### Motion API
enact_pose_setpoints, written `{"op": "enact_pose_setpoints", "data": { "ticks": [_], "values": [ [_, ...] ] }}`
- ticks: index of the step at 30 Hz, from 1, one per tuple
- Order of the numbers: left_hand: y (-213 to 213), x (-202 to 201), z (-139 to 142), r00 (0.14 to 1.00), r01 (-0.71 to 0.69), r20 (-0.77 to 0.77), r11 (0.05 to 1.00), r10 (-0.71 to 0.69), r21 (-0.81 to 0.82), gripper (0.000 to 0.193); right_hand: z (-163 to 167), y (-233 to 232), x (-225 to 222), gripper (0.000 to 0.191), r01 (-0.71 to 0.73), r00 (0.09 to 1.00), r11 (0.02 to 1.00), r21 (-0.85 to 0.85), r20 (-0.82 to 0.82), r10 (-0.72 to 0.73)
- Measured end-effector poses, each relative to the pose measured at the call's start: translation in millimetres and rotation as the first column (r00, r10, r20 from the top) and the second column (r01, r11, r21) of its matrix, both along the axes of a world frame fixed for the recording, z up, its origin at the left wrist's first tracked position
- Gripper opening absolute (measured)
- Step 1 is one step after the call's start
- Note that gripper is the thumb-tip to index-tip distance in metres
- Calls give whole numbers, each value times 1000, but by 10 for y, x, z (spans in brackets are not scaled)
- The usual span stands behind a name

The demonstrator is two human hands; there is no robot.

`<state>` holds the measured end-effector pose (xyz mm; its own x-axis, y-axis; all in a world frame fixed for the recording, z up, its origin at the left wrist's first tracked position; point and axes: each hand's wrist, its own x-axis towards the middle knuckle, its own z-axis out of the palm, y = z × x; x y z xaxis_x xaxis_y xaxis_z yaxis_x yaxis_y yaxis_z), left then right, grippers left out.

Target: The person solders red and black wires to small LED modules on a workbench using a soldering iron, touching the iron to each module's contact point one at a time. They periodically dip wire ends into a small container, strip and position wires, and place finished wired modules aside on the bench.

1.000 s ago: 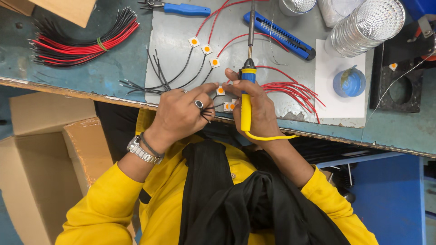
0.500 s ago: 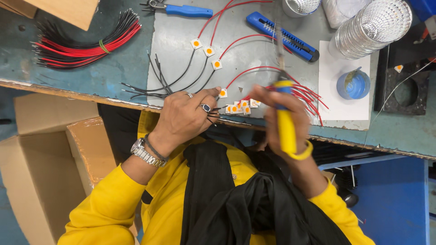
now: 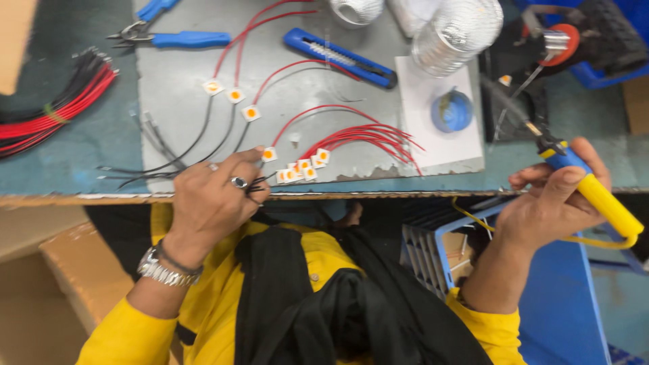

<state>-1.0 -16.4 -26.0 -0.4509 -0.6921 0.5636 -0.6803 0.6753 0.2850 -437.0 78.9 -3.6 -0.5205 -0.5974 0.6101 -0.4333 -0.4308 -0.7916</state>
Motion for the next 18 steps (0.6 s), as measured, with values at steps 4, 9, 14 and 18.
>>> {"op": "enact_pose_setpoints", "data": {
  "ticks": [4, 9, 14, 18],
  "values": [
    [13, -39, -13, 999, 5, -37, 1000, -5, 2, 20, 99, -28, -10, 44, -15, 993, 999, -35, 114, 19],
    [28, -57, -9, 999, -5, -37, 1000, 6, 22, 22, 122, -277, 269, 28, -42, 999, 987, 154, -4, 43],
    [13, -53, 1, 999, -6, -42, 1000, 6, 13, 22, 108, -693, 487, 22, -124, 992, 971, 202, -2, 127],
    [-28, -28, -1, 999, -10, -34, 1000, 10, 13, 23, 85, -862, 602, 21, -179, 982, 954, 239, -21, 189]
  ]
}}
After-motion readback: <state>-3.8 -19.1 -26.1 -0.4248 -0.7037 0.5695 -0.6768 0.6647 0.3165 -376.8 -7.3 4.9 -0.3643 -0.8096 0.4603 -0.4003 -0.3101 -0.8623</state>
